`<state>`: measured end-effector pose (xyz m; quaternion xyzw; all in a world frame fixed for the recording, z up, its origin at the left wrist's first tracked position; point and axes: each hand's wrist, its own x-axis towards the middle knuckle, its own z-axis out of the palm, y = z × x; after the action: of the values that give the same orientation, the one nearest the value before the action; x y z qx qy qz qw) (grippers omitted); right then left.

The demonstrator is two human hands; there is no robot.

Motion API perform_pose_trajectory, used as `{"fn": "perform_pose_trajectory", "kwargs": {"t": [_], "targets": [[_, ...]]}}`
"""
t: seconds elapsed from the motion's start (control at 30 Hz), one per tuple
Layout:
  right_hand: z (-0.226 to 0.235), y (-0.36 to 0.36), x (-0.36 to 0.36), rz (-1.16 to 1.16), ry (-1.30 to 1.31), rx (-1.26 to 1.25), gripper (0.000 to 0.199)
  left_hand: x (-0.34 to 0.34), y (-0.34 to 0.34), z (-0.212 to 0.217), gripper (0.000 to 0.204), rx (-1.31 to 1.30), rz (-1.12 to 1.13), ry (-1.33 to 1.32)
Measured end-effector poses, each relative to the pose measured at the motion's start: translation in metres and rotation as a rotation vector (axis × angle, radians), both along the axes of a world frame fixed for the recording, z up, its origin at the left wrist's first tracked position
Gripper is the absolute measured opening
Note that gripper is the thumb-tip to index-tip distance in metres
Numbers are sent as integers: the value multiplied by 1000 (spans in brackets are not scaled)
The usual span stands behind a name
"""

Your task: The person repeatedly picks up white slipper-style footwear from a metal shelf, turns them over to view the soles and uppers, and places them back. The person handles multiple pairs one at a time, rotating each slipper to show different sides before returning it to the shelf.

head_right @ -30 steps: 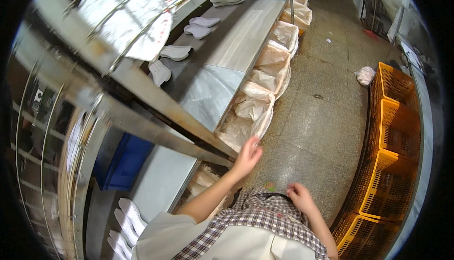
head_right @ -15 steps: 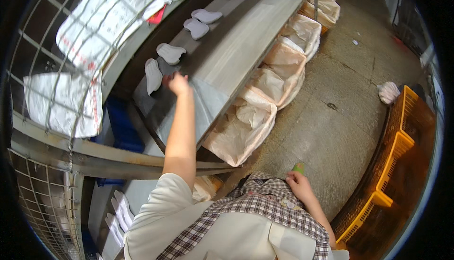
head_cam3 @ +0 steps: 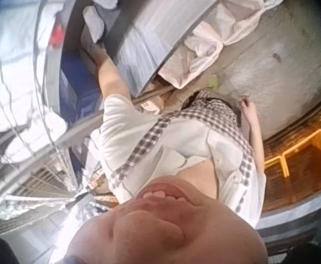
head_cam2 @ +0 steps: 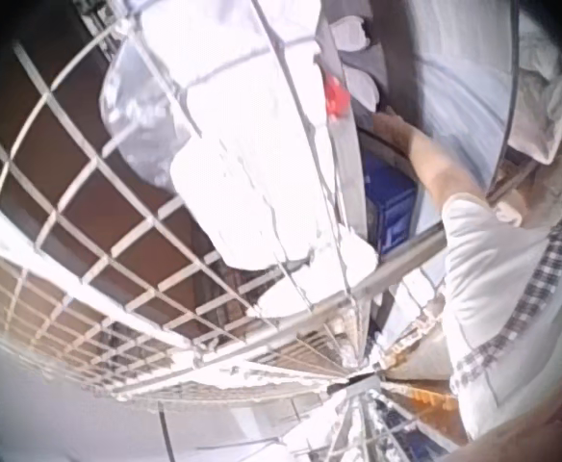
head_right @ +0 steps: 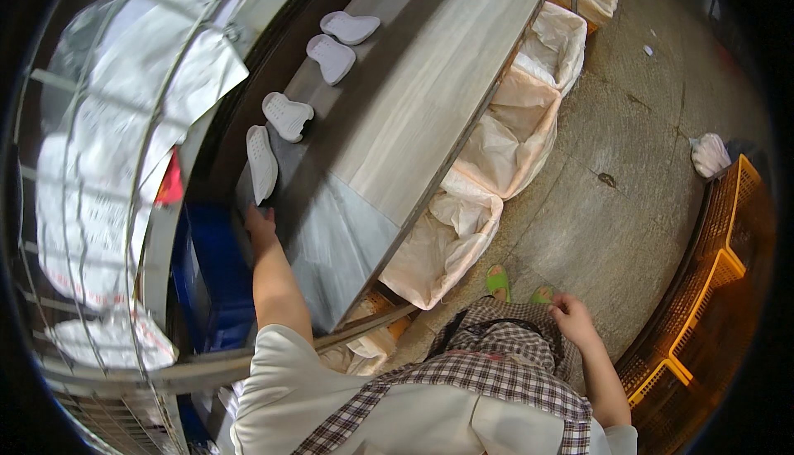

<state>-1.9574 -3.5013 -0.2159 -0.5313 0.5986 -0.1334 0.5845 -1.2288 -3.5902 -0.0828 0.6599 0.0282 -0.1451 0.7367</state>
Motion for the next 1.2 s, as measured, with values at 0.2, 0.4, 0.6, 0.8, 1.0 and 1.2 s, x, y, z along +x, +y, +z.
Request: {"fn": "perform_pose_trajectory", "kwargs": {"t": [0.2,0.4,0.6,0.8,1.0,1.2], "targets": [[-18,-3,43,48,-59,61,26,88,-13,-29,38,-41,-161,194],[-27,-20,48,15,32,34,23,93,-41,-4,26,-325,-372,393],[-48,-26,46,-138,-99,114,15,29,-130,15,38,-174,-369,225],[-67,-19,51,-180,-45,131,20,-10,-201,-5,46,-58,-363,353],[-77,-4,48,-161,-34,155,21,-32,-204,5,34,-94,-271,300],[-61,-46,52,-67,-178,86,28,-140,-147,52,23,-463,-732,666]]}}
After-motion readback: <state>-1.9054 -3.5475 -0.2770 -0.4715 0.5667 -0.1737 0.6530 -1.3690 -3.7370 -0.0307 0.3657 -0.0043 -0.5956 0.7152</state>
